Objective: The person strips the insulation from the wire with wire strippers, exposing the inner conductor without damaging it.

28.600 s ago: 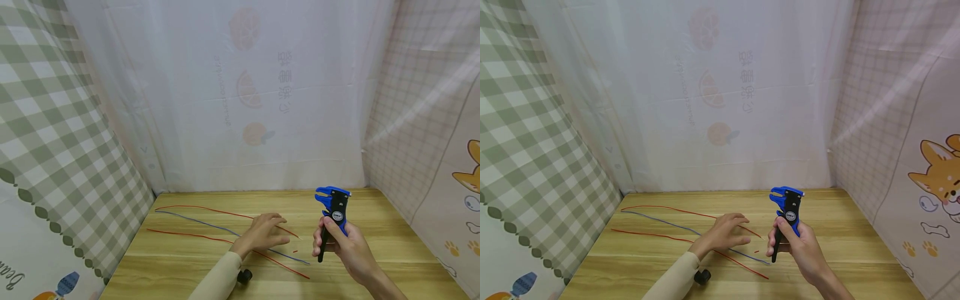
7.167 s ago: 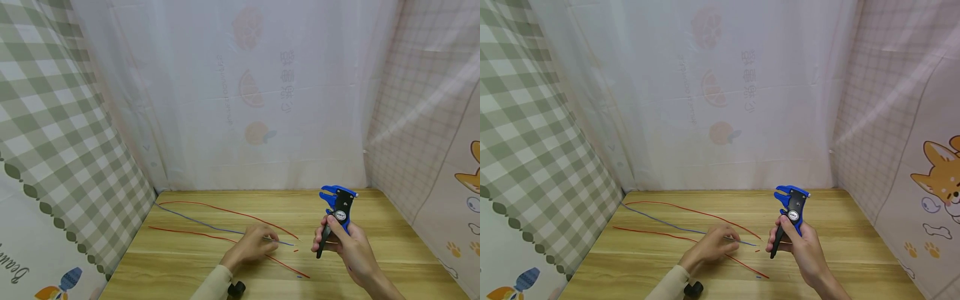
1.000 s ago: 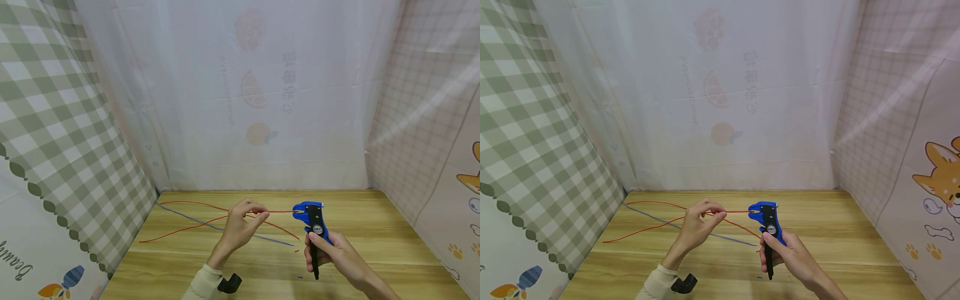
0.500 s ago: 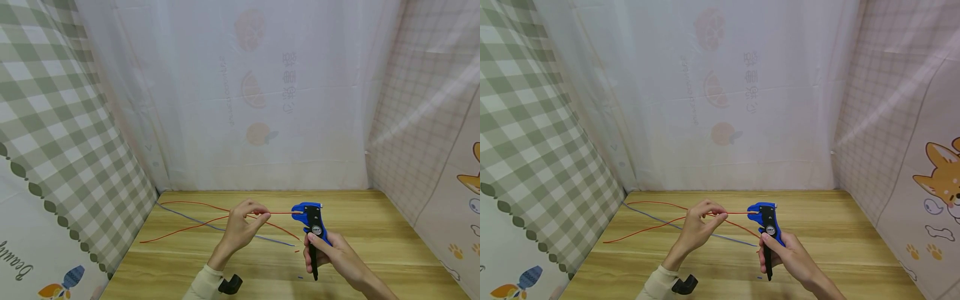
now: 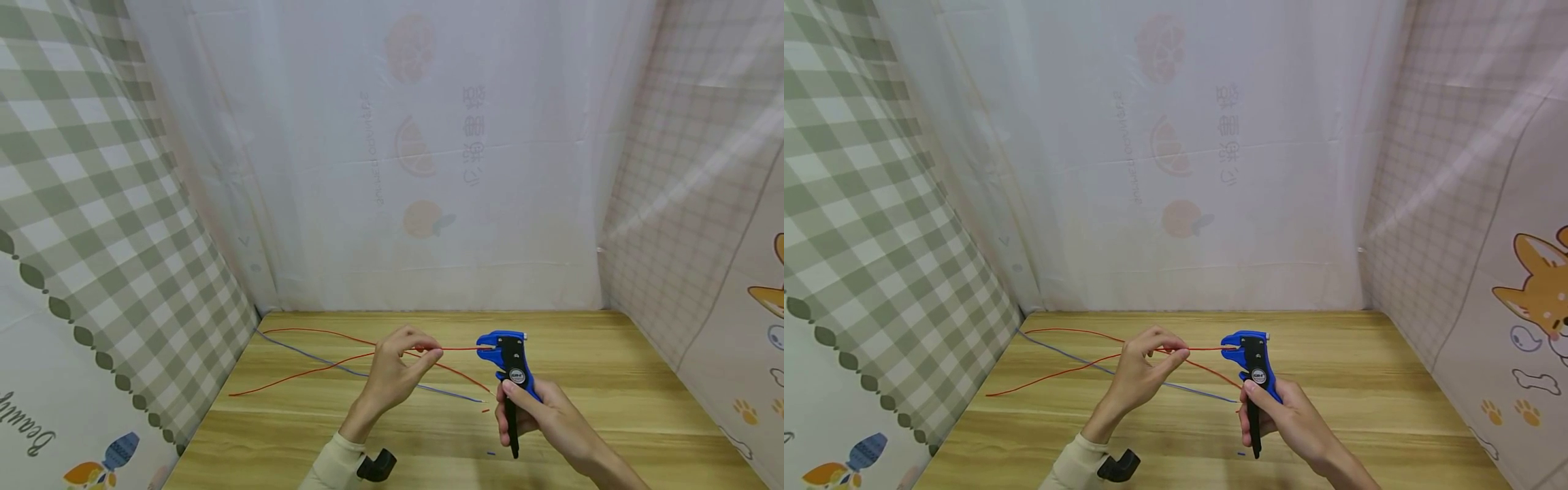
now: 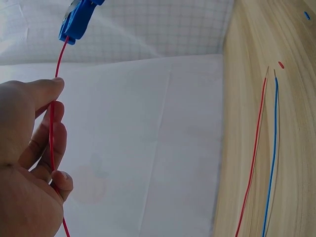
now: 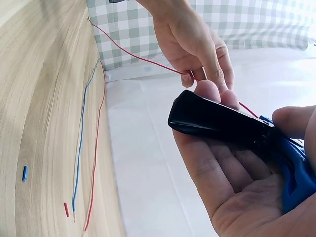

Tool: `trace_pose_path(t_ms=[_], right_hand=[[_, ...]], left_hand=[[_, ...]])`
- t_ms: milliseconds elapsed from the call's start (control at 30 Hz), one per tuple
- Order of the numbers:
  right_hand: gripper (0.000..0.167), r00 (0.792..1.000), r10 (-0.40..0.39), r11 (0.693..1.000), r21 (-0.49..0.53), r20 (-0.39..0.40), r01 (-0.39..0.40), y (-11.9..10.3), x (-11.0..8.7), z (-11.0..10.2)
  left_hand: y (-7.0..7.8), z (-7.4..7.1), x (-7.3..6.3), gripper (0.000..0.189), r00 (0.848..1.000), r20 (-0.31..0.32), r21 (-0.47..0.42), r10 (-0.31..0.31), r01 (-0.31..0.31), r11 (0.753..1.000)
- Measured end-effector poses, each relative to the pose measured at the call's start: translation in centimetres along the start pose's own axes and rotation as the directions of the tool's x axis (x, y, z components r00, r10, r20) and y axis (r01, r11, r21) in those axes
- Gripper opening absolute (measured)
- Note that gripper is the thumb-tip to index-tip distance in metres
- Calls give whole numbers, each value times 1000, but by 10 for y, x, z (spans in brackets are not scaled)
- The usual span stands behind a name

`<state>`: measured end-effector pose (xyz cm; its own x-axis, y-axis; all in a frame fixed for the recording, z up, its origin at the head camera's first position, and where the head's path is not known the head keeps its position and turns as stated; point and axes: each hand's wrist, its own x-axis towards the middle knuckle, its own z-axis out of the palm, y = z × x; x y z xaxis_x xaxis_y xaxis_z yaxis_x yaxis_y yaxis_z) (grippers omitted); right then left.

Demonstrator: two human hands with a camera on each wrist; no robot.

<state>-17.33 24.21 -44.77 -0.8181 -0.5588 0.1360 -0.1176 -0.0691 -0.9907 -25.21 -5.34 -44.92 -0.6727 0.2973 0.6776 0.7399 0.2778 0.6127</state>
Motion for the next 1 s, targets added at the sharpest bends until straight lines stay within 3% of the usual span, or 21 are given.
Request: trace_pose_path(t_ms=[100,367,1000], right_hand=[[35,1000,3,1000,-9,-11,-3,0,0,0],[34,1000,16,1000,-22,-26,-16,1,1,1],[36,996,34,996,-75,-83,-41,1,0,3]], left_hand=[[-1,0,0,11,1000,-5,7,18,-18,1000],[1,0,1,14,1000,10,9,-21,21,1000],[2,0,1,8,1000,21,2,-14,14,1000]])
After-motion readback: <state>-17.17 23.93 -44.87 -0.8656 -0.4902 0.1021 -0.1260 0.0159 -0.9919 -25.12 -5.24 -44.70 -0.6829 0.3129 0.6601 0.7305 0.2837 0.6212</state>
